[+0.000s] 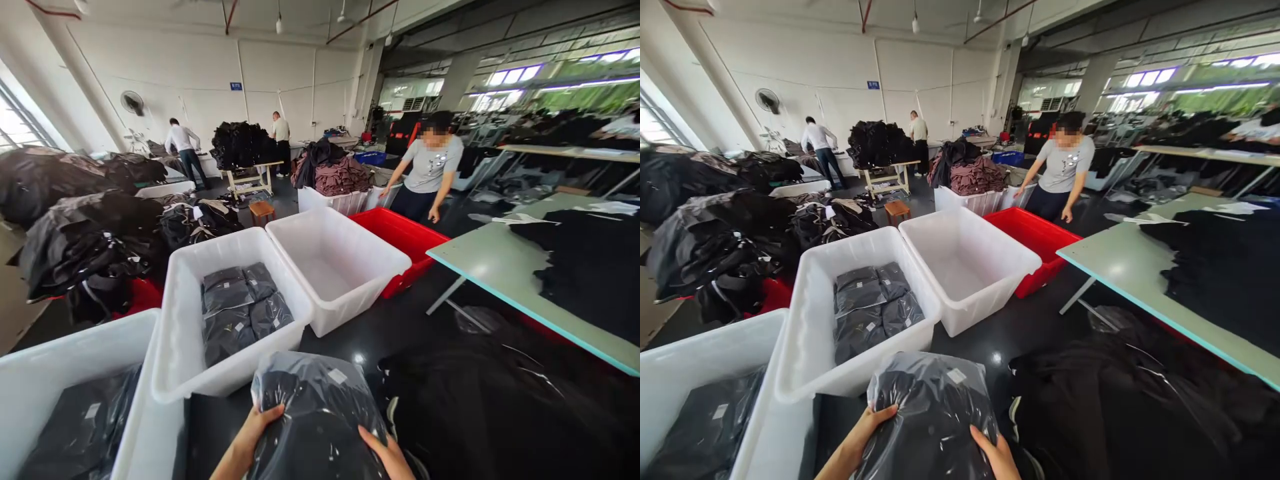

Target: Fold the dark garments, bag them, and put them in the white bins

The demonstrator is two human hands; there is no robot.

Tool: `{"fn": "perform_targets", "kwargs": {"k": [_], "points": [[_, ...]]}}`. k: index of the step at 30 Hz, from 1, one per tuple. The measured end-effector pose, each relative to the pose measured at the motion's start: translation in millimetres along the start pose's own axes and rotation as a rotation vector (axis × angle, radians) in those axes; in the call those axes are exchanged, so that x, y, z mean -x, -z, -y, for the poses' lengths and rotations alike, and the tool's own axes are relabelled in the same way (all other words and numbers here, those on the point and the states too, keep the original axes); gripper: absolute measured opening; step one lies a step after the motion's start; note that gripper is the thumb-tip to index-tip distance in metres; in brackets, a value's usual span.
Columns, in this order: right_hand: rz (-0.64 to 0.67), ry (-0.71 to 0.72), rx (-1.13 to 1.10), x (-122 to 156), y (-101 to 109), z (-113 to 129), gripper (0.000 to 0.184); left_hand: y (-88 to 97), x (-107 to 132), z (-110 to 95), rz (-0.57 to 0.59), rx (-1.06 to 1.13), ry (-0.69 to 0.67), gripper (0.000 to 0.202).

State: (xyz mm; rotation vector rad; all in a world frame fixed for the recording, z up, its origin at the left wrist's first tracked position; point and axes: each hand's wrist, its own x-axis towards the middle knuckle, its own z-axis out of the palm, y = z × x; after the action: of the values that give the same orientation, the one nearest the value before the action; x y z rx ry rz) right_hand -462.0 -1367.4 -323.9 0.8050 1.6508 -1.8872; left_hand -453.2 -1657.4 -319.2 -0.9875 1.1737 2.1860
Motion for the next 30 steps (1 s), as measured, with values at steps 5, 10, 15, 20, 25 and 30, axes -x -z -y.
{"fn": "perform_targets", "kwargs": {"k": [5, 10, 15, 20, 25, 30], "points": [[0.057, 0.021, -0.115, -103.4, -7.5, 92.7, 0.045, -51.8, -97.1, -67.5, 0.015, 0.048, -0.051, 0.043], [0.014, 0.08, -0.092, -201.9, -2.5, 189.1, 0.046, -120.2, -192.3, -153.7, 0.064, 0.017, -0.042, 0.045], [-0.056, 0.114, -0.02, -286.7, 12.4, 273.8, 0.054, -187.9, -266.6, -223.9, 0.062, 0.024, -0.092, 0.05], [-0.105, 0.116, 0.072, -385.8, 40.2, 334.4, 0.059, -242.3, -349.2, -245.5, -0.015, 0.057, -0.047, 0.044], [0.064, 0.059, 0.24, -494.8, 68.9, 387.9, 0.048, -286.0, -425.6, -239.8, -0.12, 0.146, 0.024, 0.039], [0.105, -0.054, 0.356, -580.1, 80.0, 400.4, 0.045, -305.0, -483.0, -216.4, -0.263, 0.253, 0.146, 0.02]]}}
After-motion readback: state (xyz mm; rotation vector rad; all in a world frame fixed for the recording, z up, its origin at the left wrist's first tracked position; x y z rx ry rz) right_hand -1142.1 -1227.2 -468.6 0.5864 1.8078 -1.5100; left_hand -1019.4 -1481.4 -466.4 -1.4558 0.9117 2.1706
